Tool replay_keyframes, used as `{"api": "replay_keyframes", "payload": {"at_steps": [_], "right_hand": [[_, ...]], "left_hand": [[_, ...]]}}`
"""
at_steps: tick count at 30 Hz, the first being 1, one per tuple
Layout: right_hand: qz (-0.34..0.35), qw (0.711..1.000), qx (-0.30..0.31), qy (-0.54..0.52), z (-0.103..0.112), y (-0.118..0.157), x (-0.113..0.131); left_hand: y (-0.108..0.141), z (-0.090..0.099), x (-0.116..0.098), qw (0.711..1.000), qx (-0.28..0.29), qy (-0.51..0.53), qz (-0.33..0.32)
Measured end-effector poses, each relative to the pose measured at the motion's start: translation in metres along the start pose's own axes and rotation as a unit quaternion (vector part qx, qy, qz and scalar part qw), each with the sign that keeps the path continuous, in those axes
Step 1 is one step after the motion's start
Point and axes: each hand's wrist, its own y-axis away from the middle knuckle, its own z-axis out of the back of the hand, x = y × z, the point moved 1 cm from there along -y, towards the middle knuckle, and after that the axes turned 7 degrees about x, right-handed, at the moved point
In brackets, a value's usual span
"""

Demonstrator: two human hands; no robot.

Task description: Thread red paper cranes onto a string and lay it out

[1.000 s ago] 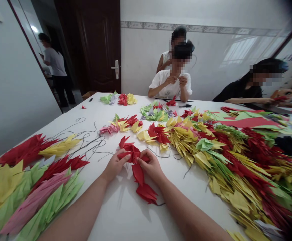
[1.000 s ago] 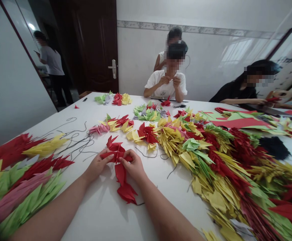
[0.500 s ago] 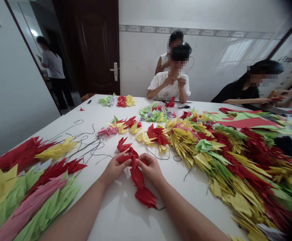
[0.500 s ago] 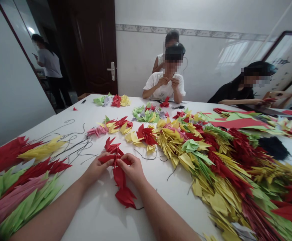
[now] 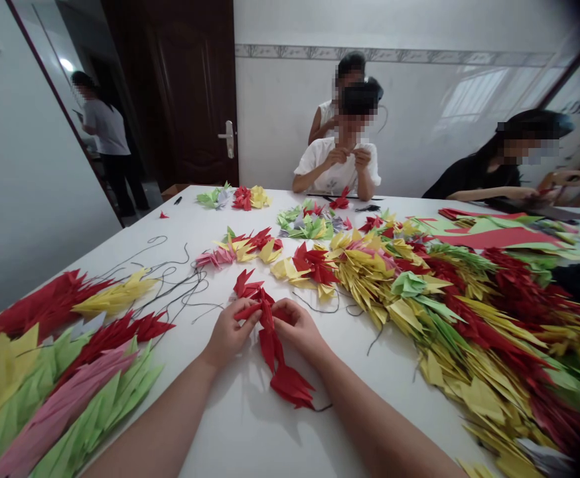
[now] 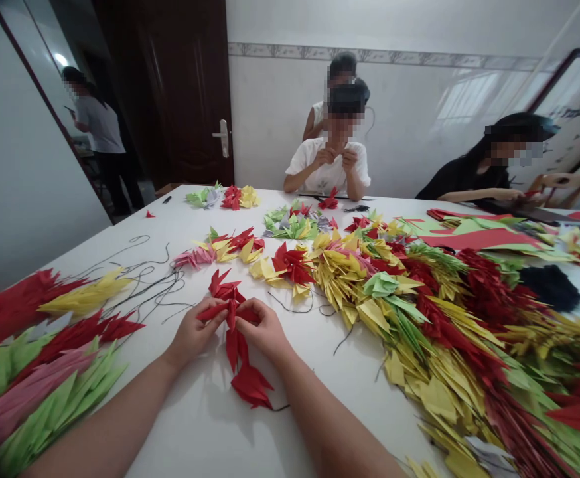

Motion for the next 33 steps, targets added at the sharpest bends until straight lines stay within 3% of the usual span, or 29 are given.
{"api": "replay_keyframes", "payload": {"at_steps": [12, 18, 33], "right_hand": [[-0.039, 0.998, 0.020, -0.038, -0.0025, -0.0007, -0.0003], [-0.038, 0.999, 0.021, -0.026, -0.0030, -0.0019, -0.0016], [-0.026, 0.998, 0.036, -0.037, -0.0023, -0.0015, -0.0053]], "left_hand": [[0.0008, 0.0007, -0.0038, 1.000, 0.002, -0.019, -0.008], [0.0010, 0.0012, -0.0050, 0.999, -0.001, 0.012, 0.034], [0.0007, 0.0035, -0.0058, 0.998, 0.022, 0.029, 0.044]]}}
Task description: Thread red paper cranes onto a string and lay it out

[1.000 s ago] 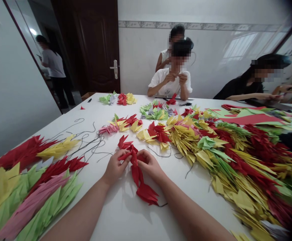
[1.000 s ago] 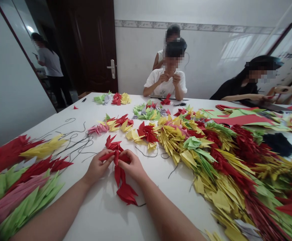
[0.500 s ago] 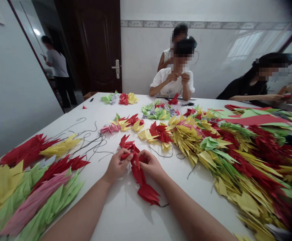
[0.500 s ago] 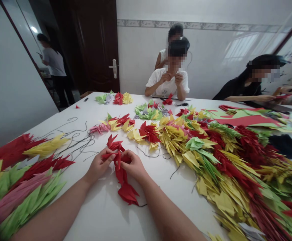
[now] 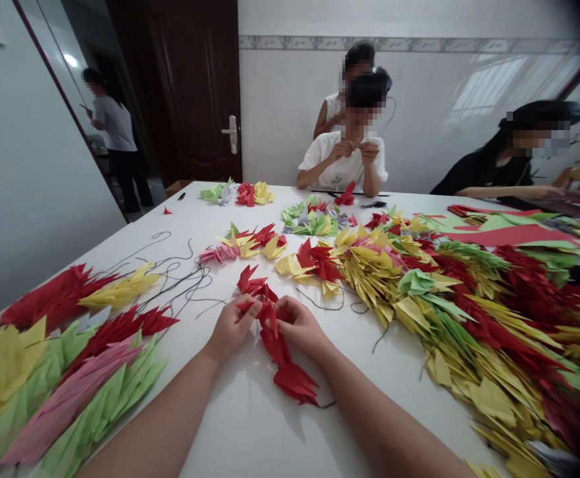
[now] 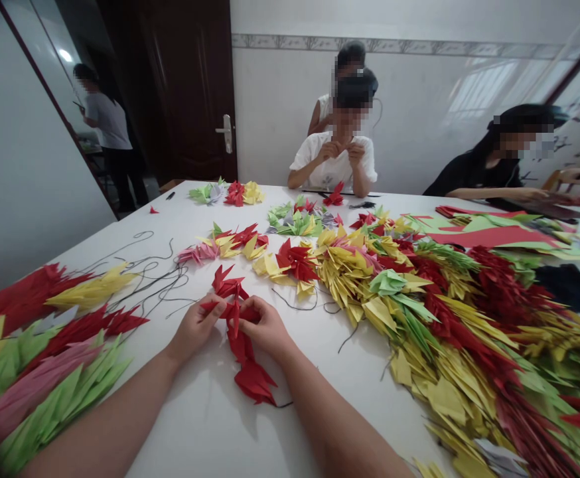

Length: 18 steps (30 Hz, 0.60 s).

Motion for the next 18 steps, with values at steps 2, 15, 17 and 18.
{"api": "replay_keyframes", "payload": {"at_steps": [2, 15, 17, 18], "right_hand": [[0.000, 1.000, 0.000, -0.006, -0.0003, 0.0001, 0.0008], [-0.006, 1.000, -0.004, 0.001, 0.0001, -0.0009, -0.0011], [-0.005, 1.000, -0.004, -0.001, 0.0001, -0.0009, -0.0010], [-0.004, 1.000, -0.005, -0.003, 0.0002, -0.0009, -0.0007]], "left_hand": [[0.0000, 0.0000, -0.0003, 1.000, -0.001, 0.003, 0.000], [0.0000, -0.0007, 0.0007, 1.000, 0.007, 0.018, 0.009], [0.0001, -0.0007, -0.0003, 1.000, 0.007, 0.021, 0.011], [0.0001, -0.0006, -0.0009, 1.000, 0.006, 0.021, 0.013]]}}
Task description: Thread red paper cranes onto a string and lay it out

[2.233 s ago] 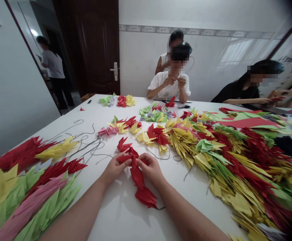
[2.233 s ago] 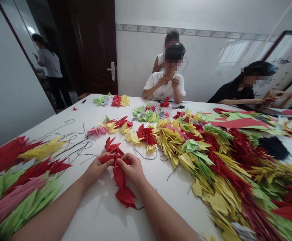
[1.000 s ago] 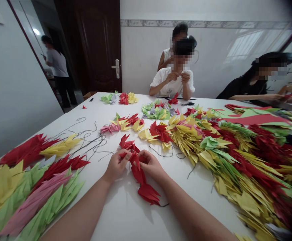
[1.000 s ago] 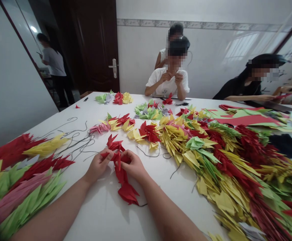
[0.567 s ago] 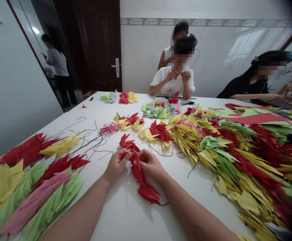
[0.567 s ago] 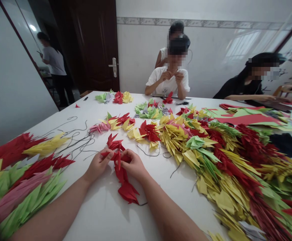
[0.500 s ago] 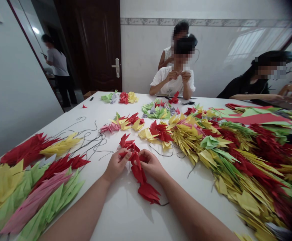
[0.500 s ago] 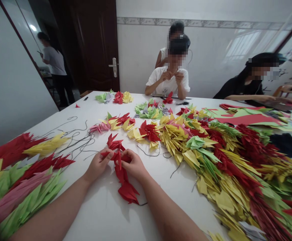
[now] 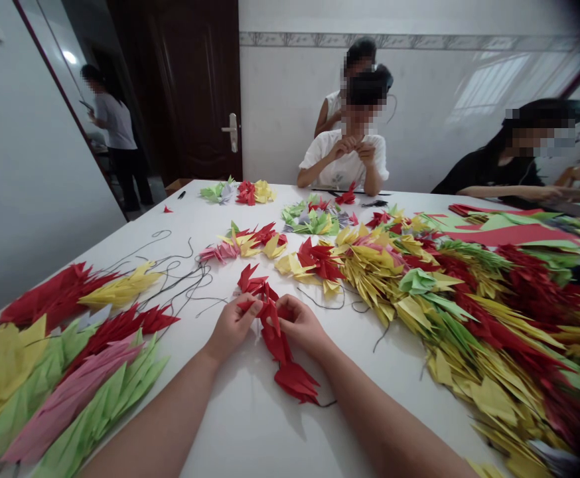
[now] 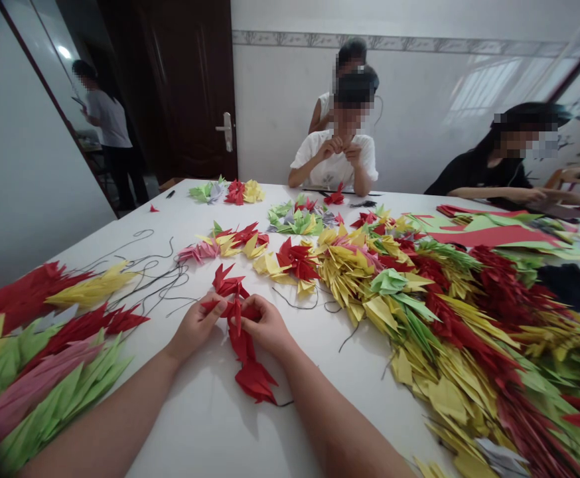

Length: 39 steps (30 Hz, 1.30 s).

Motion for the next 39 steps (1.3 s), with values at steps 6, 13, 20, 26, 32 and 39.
{"api": "replay_keyframes", "payload": {"at_steps": [6, 13, 20, 26, 32, 39], "right_hand": [[0.001, 1.000, -0.007, -0.016, 0.002, 0.000, 0.002], [-0.013, 1.000, 0.009, -0.026, 0.003, 0.000, 0.002], [-0.002, 1.000, -0.003, 0.028, 0.002, 0.000, 0.002], [-0.010, 0.998, -0.016, 0.063, 0.000, 0.000, 0.007], [0.000, 0.998, -0.018, 0.066, 0.003, 0.000, 0.003], [0.024, 0.997, -0.066, 0.017, 0.005, -0.001, 0.004]], "left_hand": [[0.001, 0.000, 0.000, 1.000, -0.001, -0.010, 0.002], [0.000, 0.000, 0.000, 1.000, -0.001, 0.001, 0.008], [-0.003, 0.000, 0.001, 0.999, 0.022, 0.041, 0.022], [-0.002, -0.001, 0.001, 0.998, 0.041, 0.042, 0.023], [-0.005, 0.001, 0.008, 0.999, -0.014, 0.005, 0.029], [-0.006, 0.001, 0.010, 0.996, -0.064, 0.022, 0.055]]}}
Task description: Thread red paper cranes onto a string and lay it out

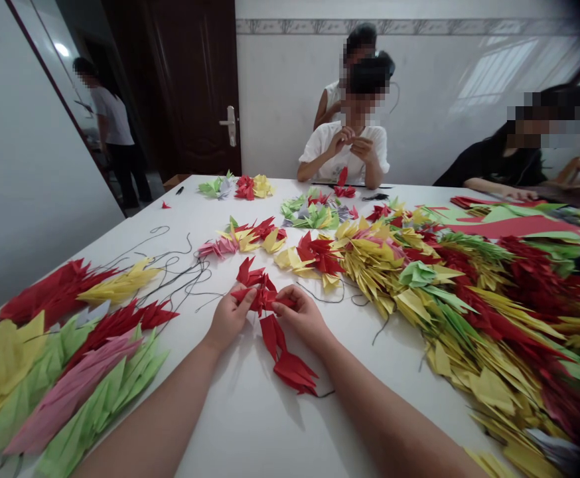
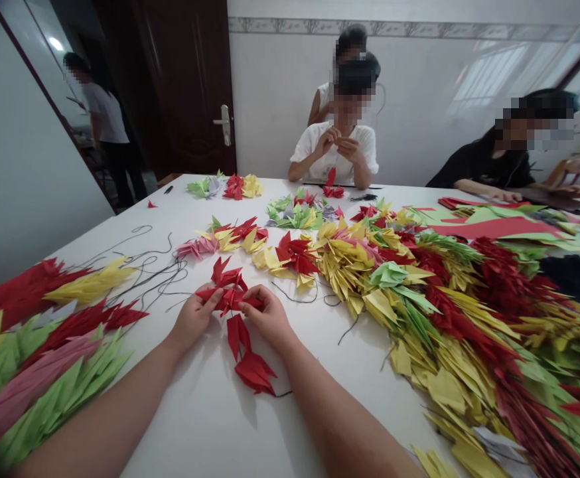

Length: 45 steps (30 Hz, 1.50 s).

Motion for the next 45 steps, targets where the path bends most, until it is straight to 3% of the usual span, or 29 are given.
{"api": "replay_keyframes", "payload": {"at_steps": [6, 15, 22, 32, 45], "right_hand": [[0.011, 1.000, -0.025, -0.010, -0.001, 0.000, 0.000], [0.029, 0.999, -0.019, 0.011, -0.001, 0.002, 0.000], [0.011, 0.999, -0.030, -0.020, -0.002, 0.001, 0.002], [-0.037, 0.998, -0.045, 0.003, -0.001, -0.001, -0.001], [-0.037, 0.997, -0.072, -0.003, -0.005, -0.001, -0.002]], "left_hand": [[0.002, -0.002, -0.005, 0.998, 0.015, 0.061, 0.014], [0.003, 0.001, -0.001, 0.999, 0.044, 0.025, 0.007], [0.002, 0.001, 0.001, 0.999, 0.024, 0.029, 0.006], [0.004, -0.001, -0.004, 0.998, 0.036, 0.035, -0.035], [0.004, -0.001, -0.010, 0.993, 0.004, 0.116, 0.003]]}}
